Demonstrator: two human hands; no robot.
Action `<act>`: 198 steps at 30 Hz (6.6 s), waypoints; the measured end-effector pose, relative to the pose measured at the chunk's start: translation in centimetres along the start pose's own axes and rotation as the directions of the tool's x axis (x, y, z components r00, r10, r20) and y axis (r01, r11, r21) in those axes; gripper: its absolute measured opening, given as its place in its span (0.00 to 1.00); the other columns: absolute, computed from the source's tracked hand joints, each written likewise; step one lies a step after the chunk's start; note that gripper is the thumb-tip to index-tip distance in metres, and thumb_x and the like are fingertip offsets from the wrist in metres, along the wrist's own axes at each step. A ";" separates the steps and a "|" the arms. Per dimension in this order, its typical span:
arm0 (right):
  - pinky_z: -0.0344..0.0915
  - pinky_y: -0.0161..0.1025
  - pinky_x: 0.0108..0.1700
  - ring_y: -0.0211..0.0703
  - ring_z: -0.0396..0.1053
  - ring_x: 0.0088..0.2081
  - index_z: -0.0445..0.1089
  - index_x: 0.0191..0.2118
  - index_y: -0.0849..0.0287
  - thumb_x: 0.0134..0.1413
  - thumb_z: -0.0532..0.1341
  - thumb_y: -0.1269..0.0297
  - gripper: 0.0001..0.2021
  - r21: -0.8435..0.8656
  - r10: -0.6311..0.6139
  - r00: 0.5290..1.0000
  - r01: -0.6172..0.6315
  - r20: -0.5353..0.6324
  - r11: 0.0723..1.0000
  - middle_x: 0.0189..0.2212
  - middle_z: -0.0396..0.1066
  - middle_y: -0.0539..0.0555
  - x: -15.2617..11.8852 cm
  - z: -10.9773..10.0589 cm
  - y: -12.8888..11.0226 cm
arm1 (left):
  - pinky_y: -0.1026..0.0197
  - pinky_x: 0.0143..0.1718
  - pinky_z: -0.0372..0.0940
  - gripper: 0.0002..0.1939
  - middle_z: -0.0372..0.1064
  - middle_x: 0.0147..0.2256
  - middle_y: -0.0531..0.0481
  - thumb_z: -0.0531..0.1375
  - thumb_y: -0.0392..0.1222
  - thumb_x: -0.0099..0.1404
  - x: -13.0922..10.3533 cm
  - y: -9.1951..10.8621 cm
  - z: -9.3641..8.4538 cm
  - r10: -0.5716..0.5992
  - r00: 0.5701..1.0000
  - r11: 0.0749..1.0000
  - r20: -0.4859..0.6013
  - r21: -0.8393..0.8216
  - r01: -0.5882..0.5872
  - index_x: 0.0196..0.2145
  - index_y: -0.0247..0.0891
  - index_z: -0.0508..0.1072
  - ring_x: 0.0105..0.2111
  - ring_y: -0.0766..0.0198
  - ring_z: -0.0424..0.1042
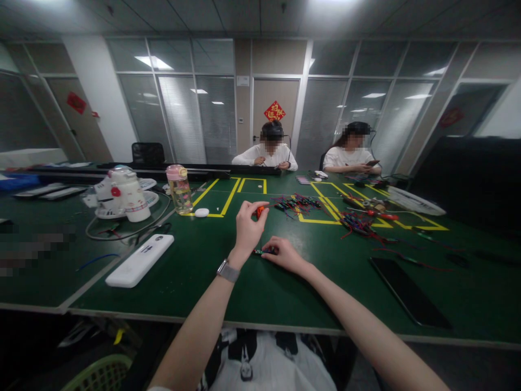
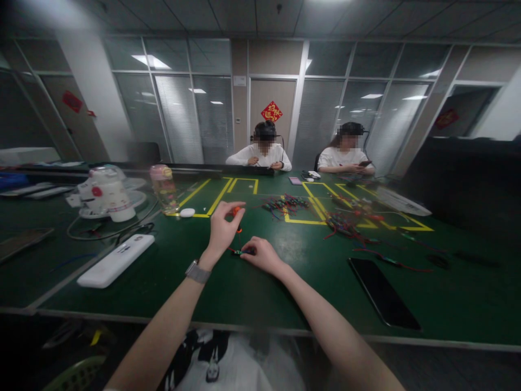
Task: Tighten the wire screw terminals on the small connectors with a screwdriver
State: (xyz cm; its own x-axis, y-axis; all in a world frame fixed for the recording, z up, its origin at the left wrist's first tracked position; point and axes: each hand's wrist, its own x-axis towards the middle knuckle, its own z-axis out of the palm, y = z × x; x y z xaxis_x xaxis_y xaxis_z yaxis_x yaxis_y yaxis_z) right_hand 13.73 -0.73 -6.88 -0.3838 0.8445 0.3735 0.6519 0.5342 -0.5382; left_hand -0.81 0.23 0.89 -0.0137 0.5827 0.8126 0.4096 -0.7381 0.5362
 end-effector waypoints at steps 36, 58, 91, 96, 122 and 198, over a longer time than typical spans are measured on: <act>0.61 0.33 0.32 0.37 0.64 0.29 0.76 0.35 0.60 0.48 0.67 0.70 0.06 0.017 -0.013 1.000 0.013 -0.001 1.000 0.30 0.69 0.51 0.1 0.1 0.0 | 0.60 0.43 0.66 0.13 0.71 0.40 0.47 0.54 0.41 0.68 -0.2 0.3 0.0 0.008 0.998 1.000 0.063 -0.028 -0.007 0.47 0.40 0.73 0.40 0.62 0.71; 0.60 0.33 0.31 0.36 0.64 0.28 0.77 0.35 0.60 0.48 0.67 0.69 0.06 0.013 -0.025 1.000 0.025 -0.007 1.000 0.29 0.69 0.51 0.0 0.1 0.2 | 0.61 0.44 0.65 0.15 0.67 0.40 0.47 0.50 0.38 0.70 -0.2 0.6 -0.1 0.025 0.997 1.000 0.068 0.017 -0.026 0.48 0.40 0.73 0.40 0.63 0.69; 0.60 0.33 0.31 0.36 0.64 0.28 0.76 0.34 0.60 0.47 0.67 0.70 0.06 0.010 -0.020 1.000 0.020 -0.011 1.000 0.28 0.68 0.51 0.1 0.2 0.3 | 0.62 0.38 0.64 0.09 0.68 0.34 0.49 0.56 0.41 0.66 0.0 0.6 -0.2 0.038 0.999 0.999 0.031 -0.003 -0.038 0.39 0.39 0.75 0.34 0.65 0.68; 0.60 0.33 0.32 0.36 0.64 0.28 0.76 0.35 0.59 0.48 0.67 0.69 0.06 0.008 -0.032 0.999 0.032 -0.006 0.999 0.29 0.68 0.51 0.1 0.2 0.4 | 0.60 0.46 0.64 0.14 0.71 0.43 0.46 0.49 0.36 0.70 -0.1 0.6 -0.2 0.037 0.998 0.997 0.057 -0.075 -0.032 0.46 0.38 0.73 0.44 0.63 0.70; 0.60 0.33 0.32 0.37 0.64 0.28 0.76 0.35 0.60 0.48 0.67 0.69 0.06 0.005 -0.026 1.000 0.026 -0.009 1.000 0.29 0.68 0.51 0.0 0.1 0.3 | 0.62 0.37 0.65 0.09 0.70 0.34 0.50 0.55 0.37 0.66 0.0 0.4 -0.1 0.062 0.995 0.997 0.075 -0.039 -0.059 0.41 0.40 0.75 0.34 0.65 0.69; 0.61 0.33 0.33 0.37 0.64 0.28 0.76 0.35 0.60 0.48 0.67 0.69 0.06 -0.007 -0.033 0.999 0.033 -0.002 0.999 0.29 0.68 0.51 0.0 0.0 0.1 | 0.61 0.43 0.64 0.14 0.70 0.39 0.48 0.49 0.34 0.69 -0.3 0.9 -0.2 0.086 0.994 0.996 0.073 -0.041 -0.083 0.44 0.38 0.73 0.40 0.64 0.70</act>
State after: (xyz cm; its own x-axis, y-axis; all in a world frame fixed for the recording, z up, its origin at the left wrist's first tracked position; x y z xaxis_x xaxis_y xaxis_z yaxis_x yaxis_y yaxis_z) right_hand 13.79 -0.69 -6.87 -0.4033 0.8264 0.3928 0.6432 0.5614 -0.5207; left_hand -0.58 -0.67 1.15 0.0887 0.5403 0.8368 0.3716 -0.7974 0.4755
